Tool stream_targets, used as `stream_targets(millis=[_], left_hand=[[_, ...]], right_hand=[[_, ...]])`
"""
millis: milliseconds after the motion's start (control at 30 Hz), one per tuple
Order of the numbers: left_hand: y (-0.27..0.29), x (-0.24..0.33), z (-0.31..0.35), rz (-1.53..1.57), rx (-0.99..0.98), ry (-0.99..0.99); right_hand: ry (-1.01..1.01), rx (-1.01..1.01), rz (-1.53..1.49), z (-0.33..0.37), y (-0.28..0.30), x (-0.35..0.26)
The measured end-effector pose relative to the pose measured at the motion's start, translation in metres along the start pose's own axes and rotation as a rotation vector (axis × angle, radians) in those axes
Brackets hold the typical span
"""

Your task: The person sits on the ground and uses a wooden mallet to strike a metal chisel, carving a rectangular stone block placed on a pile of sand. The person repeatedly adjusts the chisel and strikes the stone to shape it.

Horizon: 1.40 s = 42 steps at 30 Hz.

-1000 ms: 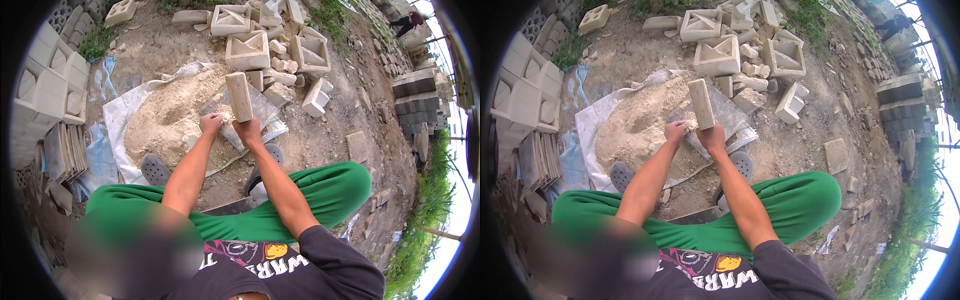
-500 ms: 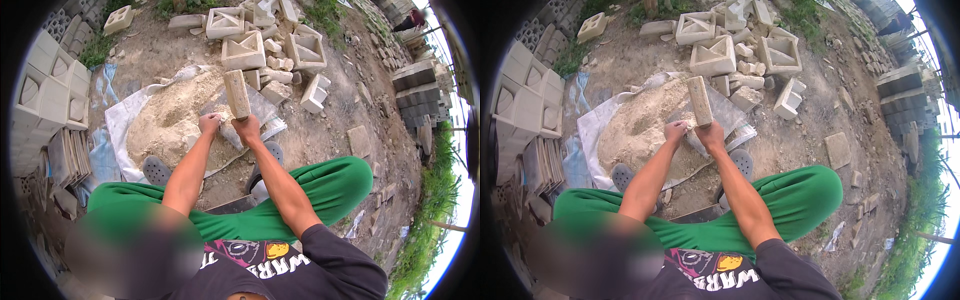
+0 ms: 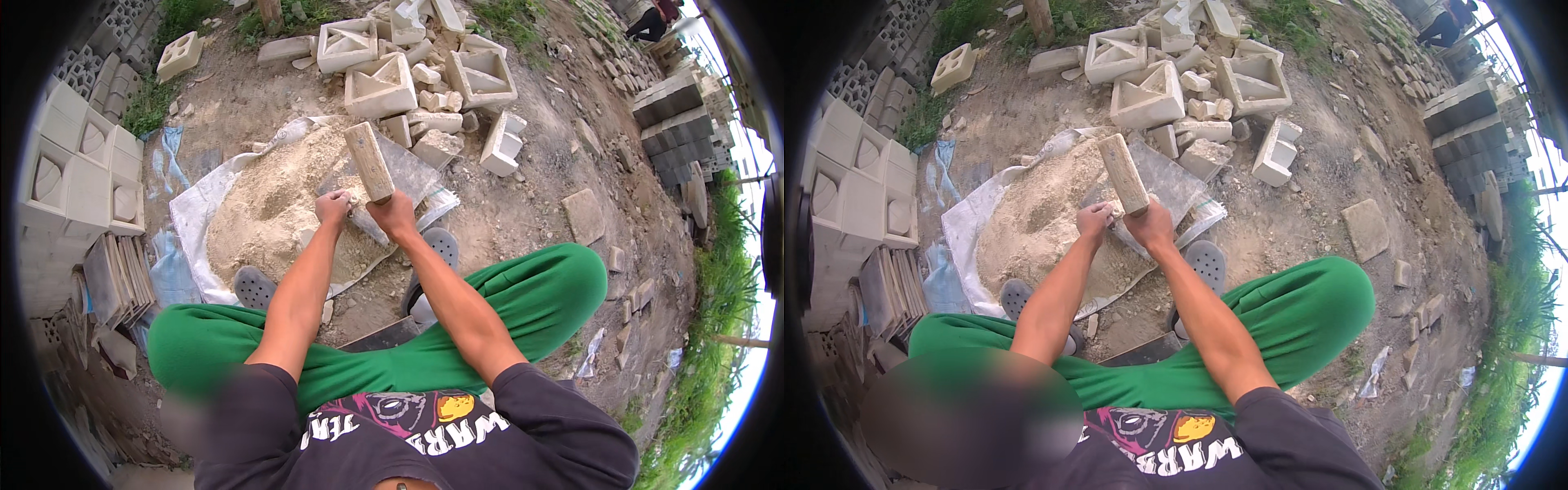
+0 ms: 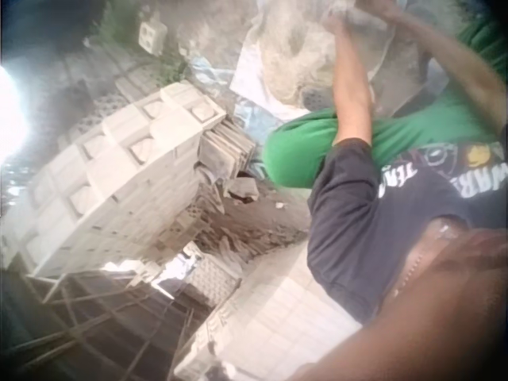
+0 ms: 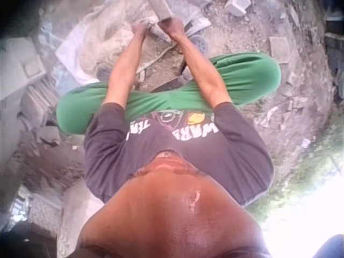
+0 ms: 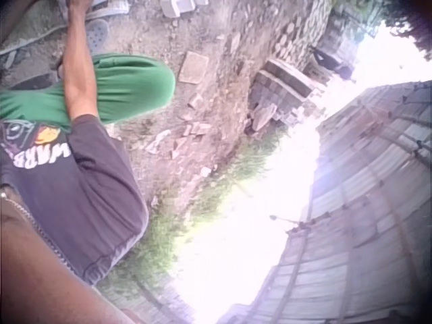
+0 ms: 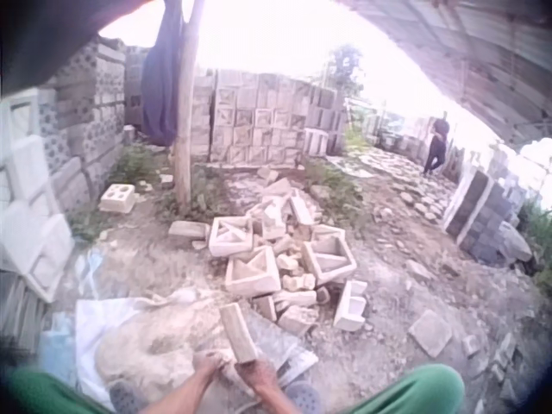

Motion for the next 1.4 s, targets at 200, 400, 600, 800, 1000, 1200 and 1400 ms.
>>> stream_targets(millis=[200, 400, 600, 800, 1000, 1200, 1400], left_hand=[[0.016, -0.001, -0.004, -0.167, 0.142, 0.052], [-0.007, 0.006, 0.007, -0.282, 0.179, 0.102], [-0.007, -0.001, 0.008, -0.499, 0.189, 0.009], [-0.01, 0.019, 0.01, -0.481, 0.119, -0.177], [-0.017, 0.019, 0.017, -0.431, 0.083, -0.125], [-0.02, 0.027, 0.013, -0.245, 0.041, 0.092], [0.001, 0.0, -0.005, -0.115, 0.071, 0.058]], right_hand=[[-0.302, -0.269, 0.078, 0.012, -0.032, 0.043], [-0.289, -0.286, -0.094, 0.007, -0.022, 0.061], [-0.263, -0.176, -0.307, 0.011, -0.014, 0.056], [-0.25, -0.16, -0.358, 0.017, 0.003, 0.042], [-0.161, -0.157, -0.07, 0.009, -0.006, 0.058], [-0.13, -0.098, 0.134, 0.005, -0.025, 0.07], [0.125, 0.043, -0.016, -0.011, -0.002, 0.009]])
Point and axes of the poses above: each hand's wrist, its own z-axis away from the middle knuckle, its own y-axis out of the back of the hand, x = y × z, the point moved 3 cm from there along -z, towards the middle knuckle, and after that the axes turned 15 degrees about -x, right-handed, at the moved point
